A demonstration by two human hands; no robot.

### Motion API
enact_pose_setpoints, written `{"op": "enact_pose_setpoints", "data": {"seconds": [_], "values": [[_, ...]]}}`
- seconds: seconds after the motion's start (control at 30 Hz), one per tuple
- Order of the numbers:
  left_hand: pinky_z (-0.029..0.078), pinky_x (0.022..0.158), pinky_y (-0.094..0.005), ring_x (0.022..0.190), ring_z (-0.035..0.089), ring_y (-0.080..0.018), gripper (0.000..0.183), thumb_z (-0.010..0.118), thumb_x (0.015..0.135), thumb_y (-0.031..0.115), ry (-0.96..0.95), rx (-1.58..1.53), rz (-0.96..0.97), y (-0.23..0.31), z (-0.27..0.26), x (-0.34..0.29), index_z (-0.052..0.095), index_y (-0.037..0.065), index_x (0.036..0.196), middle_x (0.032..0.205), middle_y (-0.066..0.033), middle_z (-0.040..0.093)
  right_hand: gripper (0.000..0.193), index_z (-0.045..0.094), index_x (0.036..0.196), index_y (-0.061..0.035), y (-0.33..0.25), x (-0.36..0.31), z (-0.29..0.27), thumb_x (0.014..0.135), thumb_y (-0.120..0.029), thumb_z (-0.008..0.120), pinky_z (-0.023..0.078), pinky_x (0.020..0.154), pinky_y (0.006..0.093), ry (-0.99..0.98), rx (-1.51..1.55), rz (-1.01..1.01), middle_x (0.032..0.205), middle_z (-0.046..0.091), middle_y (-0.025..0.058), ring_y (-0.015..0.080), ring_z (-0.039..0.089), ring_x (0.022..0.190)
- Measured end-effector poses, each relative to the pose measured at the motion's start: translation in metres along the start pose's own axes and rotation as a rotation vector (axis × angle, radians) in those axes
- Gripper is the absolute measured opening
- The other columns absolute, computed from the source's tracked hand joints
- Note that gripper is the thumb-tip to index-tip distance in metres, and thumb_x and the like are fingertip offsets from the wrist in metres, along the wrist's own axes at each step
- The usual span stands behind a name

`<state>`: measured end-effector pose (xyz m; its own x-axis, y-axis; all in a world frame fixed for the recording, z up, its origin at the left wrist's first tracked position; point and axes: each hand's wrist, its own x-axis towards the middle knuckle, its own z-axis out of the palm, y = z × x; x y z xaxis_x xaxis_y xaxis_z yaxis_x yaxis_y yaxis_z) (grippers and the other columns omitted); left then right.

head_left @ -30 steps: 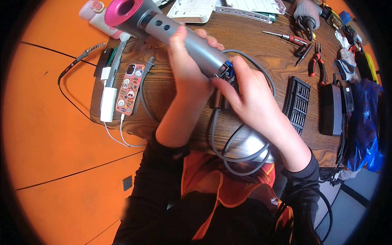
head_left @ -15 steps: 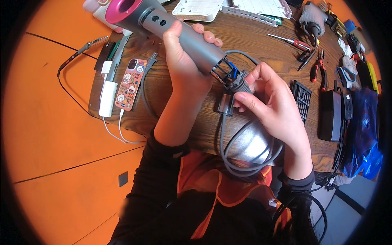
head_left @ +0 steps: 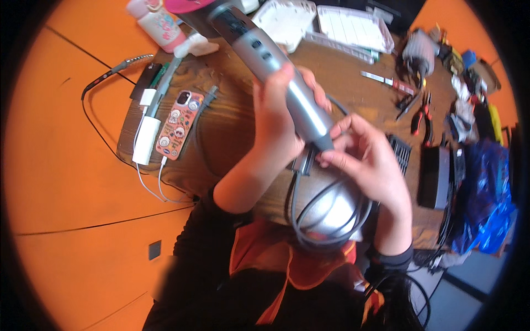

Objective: The person uses a screwdriver to pry open the casing of a hair dryer, removes the outer shell, and exposes the internal components. They then use a yellow-handled screwdriver to unscrew parts of the internal assembly.

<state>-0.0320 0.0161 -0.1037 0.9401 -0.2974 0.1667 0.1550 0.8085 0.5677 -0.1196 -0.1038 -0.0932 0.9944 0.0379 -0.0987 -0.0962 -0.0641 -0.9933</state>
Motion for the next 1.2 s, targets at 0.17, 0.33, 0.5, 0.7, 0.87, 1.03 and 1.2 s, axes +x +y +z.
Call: {"op": "enact_pose_setpoints", "data": {"seconds": [0.17, 0.33, 0.5, 0.7, 0.87, 1.03, 1.2], "values": [[0.048, 0.05, -0.0333, 0.055, 0.054, -0.0214, 0.04, 0.048, 0.085, 0.02, -0.085, 0.095, -0.034, -0.007, 0.005, -0.009, 0.027, 0.01, 0.118, 0.074, -0.0119, 0.047, 0.027, 0.041, 0.091, -0.0022, -0.001, 0.001, 0.004, 0.077, 0.001, 0.064, 0.048, 0.07, 0.0244, 0.051, 0.157, 0.002, 0.076, 0.061, 0.0056, 0.0108, 0.061, 0.077], [0.048, 0.049, -0.0336, 0.055, 0.055, -0.0214, 0.044, 0.053, 0.084, 0.016, -0.231, 0.057, -0.038, -0.016, 0.005, -0.018, 0.026, 0.009, 0.119, 0.073, -0.013, 0.048, 0.026, 0.045, 0.098, -0.0005, -0.028, -0.011, -0.027, 0.079, 0.002, 0.061, 0.046, 0.082, 0.0271, -0.065, -0.038, -0.054, 0.097, 0.059, 0.0075, 0.0141, 0.057, 0.094], [0.049, 0.049, -0.0313, 0.055, 0.056, -0.0201, 0.05, 0.058, 0.081, 0.015, -0.353, 0.107, -0.123, -0.019, 0.009, -0.027, 0.026, 0.008, 0.119, 0.072, -0.0126, 0.05, 0.034, 0.047, 0.116, 0.0046, -0.05, -0.001, -0.032, 0.084, 0.0, 0.054, 0.04, 0.092, 0.0288, 0.108, 0.001, -0.389, 0.11, 0.056, 0.0131, 0.0173, 0.053, 0.104], [0.048, 0.049, -0.0263, 0.055, 0.056, -0.0141, 0.058, 0.056, 0.08, 0.005, -0.421, 0.185, -0.234, -0.02, 0.015, -0.036, 0.02, 0.008, 0.126, 0.077, -0.0061, 0.049, 0.028, 0.056, 0.103, 0.0052, -0.064, 0.016, -0.014, 0.084, -0.014, 0.06, 0.047, 0.067, 0.022, 0.131, -0.011, -0.256, 0.084, 0.063, 0.0056, 0.0079, 0.057, 0.074], [0.049, 0.049, -0.027, 0.054, 0.056, -0.0154, 0.057, 0.058, 0.081, 0.012, -0.451, 0.202, -0.333, -0.014, 0.016, -0.03, 0.021, 0.007, 0.124, 0.076, -0.0081, 0.051, 0.026, 0.058, 0.102, 0.0021, -0.055, 0.023, -0.017, 0.087, -0.019, 0.056, 0.046, 0.075, 0.0235, 0.193, 0.15, -0.271, 0.091, 0.064, 0.0091, 0.0103, 0.059, 0.08], [0.049, 0.051, -0.0289, 0.057, 0.056, -0.0171, 0.052, 0.06, 0.08, 0.013, -0.534, 0.279, -0.458, -0.011, 0.018, -0.029, 0.026, 0.008, 0.119, 0.075, -0.0102, 0.051, 0.03, 0.057, 0.1, 0.0054, -0.055, 0.027, -0.031, 0.089, -0.022, 0.053, 0.049, 0.073, 0.0257, 0.345, 0.161, -0.384, 0.089, 0.064, 0.0136, 0.0135, 0.061, 0.079], [0.048, 0.053, -0.0287, 0.06, 0.055, -0.0174, 0.051, 0.059, 0.079, 0.009, -0.608, 0.307, -0.515, -0.011, 0.018, -0.033, 0.027, 0.008, 0.119, 0.073, -0.0102, 0.05, 0.031, 0.059, 0.092, 0.0023, -0.076, 0.033, -0.053, 0.086, -0.028, 0.057, 0.041, 0.046, 0.0161, 0.471, 0.327, -0.559, 0.072, 0.063, 0.0038, 0.0044, 0.056, 0.054]]}}
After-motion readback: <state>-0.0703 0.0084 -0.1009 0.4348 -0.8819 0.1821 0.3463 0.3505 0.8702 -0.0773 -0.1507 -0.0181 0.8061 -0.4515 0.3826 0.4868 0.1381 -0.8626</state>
